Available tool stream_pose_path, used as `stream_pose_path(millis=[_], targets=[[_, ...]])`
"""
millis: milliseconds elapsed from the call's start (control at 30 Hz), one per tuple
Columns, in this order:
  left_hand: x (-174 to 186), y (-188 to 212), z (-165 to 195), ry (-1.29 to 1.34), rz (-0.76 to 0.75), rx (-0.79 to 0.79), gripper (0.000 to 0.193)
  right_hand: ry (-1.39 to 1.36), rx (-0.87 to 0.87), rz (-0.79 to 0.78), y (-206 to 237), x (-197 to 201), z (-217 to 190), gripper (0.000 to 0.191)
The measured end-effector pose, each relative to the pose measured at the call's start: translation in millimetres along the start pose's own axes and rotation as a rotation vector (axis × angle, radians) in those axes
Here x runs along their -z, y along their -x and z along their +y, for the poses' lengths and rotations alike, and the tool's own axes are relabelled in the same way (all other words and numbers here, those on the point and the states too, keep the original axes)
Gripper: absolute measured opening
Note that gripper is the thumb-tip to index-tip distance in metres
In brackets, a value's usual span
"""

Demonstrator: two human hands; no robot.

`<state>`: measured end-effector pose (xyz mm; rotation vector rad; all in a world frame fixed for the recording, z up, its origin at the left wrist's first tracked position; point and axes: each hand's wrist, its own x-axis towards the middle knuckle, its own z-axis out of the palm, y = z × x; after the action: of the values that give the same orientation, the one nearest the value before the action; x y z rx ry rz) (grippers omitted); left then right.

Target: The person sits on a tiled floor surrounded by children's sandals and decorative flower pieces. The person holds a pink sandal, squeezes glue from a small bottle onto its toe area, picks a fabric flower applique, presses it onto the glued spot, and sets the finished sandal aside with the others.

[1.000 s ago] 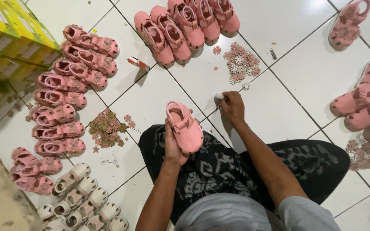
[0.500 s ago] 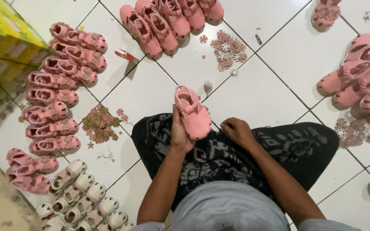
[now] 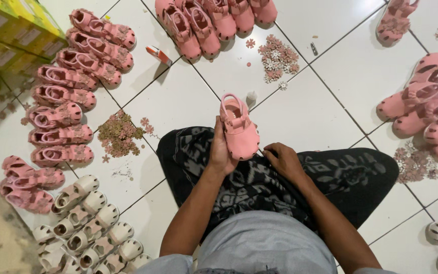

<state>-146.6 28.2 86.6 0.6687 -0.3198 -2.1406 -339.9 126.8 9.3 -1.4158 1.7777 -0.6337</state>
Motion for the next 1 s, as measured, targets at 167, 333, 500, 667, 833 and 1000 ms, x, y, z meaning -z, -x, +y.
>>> stream_pose_path(millis=[167,333,500,667,833,1000], targets=[[6,-5,7,-0.013,0.014,0.033,0.069,-0.017,-0.103,-0.041,-12,4,-1,0.027],[19,-14,6,0.05,0.025,0.068,0.07,-0.059,-0.16,-0.069,-20,0,2,0.028],[49,2,19,0.134,-0.086,-0.045,0.071,0.004,-0.131,-0.092,-20,-22,-1,0.028],[95,44,58,0.093,0.092,-0.207,0.071,0.028,-0.098,-0.188,-43,-48,-38,0.029],[164,99,106,0.182,0.287,-0.438,0.065,0.111,0.141,-0.237,-104,-95,-139,0.027],[232,161,136,0.187,0.336,-0.74,0.064,0.184,0.456,-0.412,-159,-195,-262,0.022]])
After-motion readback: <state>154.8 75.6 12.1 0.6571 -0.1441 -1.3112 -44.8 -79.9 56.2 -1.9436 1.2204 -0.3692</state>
